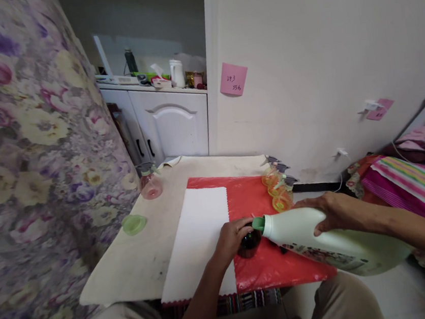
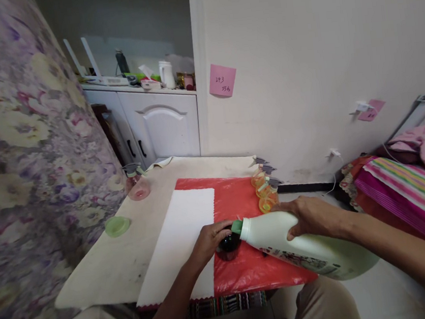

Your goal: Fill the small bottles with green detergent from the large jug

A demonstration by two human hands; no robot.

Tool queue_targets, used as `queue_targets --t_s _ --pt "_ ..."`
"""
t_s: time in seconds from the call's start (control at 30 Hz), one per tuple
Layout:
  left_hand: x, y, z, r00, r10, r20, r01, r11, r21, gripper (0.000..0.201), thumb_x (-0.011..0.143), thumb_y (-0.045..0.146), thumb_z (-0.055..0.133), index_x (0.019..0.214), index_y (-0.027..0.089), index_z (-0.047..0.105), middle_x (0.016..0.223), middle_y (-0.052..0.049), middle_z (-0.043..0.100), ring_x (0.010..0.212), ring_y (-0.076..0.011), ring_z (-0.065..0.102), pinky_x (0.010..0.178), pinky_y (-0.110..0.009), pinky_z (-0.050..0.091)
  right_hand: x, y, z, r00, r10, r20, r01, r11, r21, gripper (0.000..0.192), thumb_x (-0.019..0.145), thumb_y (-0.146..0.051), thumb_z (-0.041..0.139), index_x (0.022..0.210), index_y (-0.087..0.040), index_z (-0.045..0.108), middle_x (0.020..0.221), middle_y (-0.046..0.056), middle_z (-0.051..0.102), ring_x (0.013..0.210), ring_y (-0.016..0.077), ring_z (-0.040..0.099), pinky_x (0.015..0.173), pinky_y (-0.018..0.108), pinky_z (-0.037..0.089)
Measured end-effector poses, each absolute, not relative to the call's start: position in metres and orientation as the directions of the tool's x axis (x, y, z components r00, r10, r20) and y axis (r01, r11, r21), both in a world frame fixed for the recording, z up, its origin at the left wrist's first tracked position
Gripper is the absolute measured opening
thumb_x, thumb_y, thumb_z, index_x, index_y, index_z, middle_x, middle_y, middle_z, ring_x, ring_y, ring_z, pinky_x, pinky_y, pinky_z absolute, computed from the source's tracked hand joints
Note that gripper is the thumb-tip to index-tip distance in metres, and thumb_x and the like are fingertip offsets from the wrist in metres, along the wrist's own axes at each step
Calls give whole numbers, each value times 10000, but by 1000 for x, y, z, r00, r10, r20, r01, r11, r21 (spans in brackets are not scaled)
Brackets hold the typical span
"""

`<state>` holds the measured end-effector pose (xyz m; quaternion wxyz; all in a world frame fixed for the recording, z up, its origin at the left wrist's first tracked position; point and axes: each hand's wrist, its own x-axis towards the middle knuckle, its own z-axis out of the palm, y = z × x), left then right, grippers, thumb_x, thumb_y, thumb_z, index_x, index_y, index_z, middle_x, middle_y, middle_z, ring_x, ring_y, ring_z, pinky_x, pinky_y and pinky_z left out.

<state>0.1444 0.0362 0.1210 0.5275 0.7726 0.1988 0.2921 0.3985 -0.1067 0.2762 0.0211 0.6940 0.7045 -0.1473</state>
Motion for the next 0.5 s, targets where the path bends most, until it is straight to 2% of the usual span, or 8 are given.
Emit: queue_targets --t_s 0.5 --pt "146 37 118 745 627 226 22 -362 932 350 826 284 536 1152 260 664 1137 16 706 996 -186 647 912 -262 459 393 -107 283 -15 960 -280 980 -41 -193 601 702 -369 708 1279 -332 544 994 41 720 918 289 666 755 292 457"
